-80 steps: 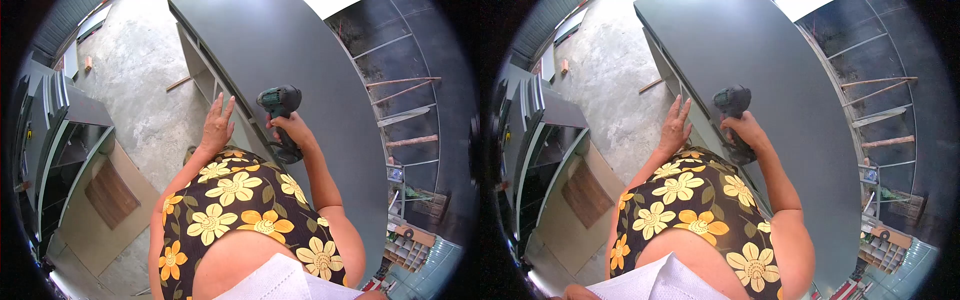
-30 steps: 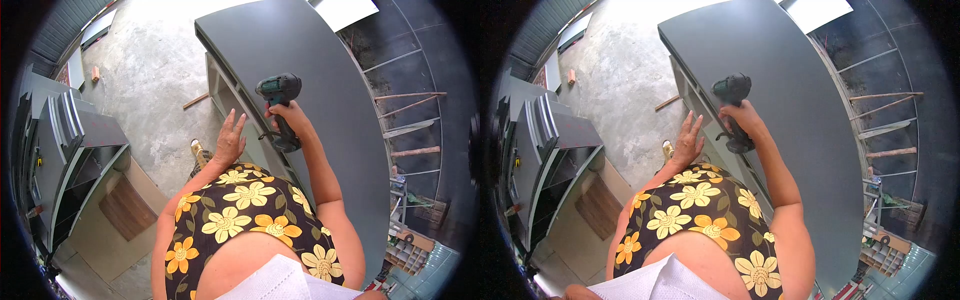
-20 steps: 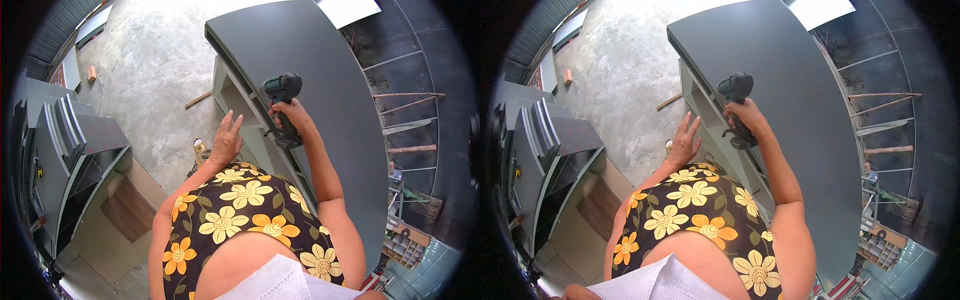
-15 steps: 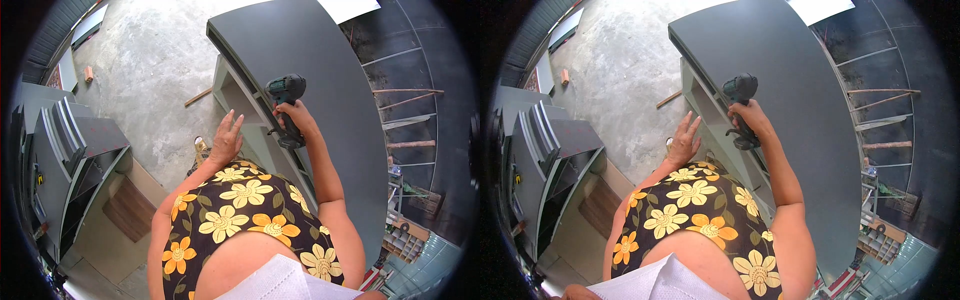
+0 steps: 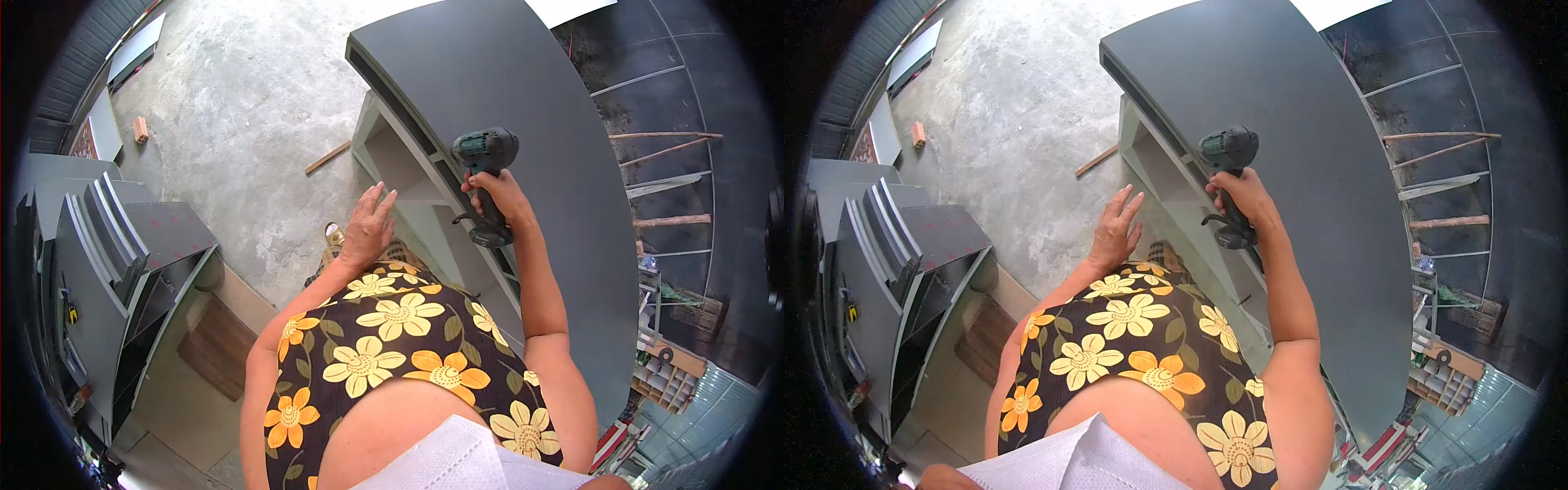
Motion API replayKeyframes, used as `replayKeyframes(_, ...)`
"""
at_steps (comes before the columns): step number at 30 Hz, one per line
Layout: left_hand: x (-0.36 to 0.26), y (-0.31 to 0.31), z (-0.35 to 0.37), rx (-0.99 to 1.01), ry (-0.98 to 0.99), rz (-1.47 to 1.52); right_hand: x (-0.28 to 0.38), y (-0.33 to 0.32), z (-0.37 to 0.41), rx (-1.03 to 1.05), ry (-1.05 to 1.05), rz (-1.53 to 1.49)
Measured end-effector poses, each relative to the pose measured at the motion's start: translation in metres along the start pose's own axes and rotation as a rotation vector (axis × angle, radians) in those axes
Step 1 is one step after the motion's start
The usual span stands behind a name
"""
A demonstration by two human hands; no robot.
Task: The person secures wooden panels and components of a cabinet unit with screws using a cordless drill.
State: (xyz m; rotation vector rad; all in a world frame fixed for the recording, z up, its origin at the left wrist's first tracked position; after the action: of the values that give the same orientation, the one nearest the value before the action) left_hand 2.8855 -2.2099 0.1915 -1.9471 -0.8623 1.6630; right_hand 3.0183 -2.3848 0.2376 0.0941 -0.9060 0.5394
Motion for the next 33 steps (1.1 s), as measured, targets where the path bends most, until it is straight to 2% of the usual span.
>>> replayKeyframes(6, 0.022, -0.018, 0.001, -0.031, -0.002, -0.007, -0.002, 0.003, -0.003, -0.020, 0.008, -0.002)
replayKeyframes(9, 0.032, -0.029, -0.005, -0.073, -0.018, -0.013, -0.006, -0.002, -0.003, -0.061, 0.043, 0.097)
replayKeyframes(17, 0.077, -0.056, -0.029, -0.151, -0.103, -0.010, 0.015, 0.010, 0.011, -0.033, 0.009, -0.047)
replayKeyframes(23, 0.107, -0.090, -0.096, -0.180, -0.096, -0.037, 0.064, 0.033, -0.011, 0.036, -0.092, -0.193)
replayKeyframes(27, 0.117, -0.106, -0.155, -0.178, 0.012, -0.075, 0.095, 0.059, -0.054, 0.076, -0.155, -0.195)
replayKeyframes(33, 0.141, -0.122, -0.223, -0.222, -0.059, 0.014, 0.136, 0.093, -0.119, 0.135, -0.216, -0.141)
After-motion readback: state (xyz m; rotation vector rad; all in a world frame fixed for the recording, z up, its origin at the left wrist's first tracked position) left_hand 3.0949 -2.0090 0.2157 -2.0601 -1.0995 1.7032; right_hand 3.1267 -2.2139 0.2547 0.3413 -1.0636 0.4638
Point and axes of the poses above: each hand's wrist, its own z-axis away from the middle knuckle, its own y-axis out of the palm, x = y × z, the point moved 9 cm from there along -z, towards the middle knuckle, and after that the axes turned 3 degrees about -z, right-handed, at the moved point
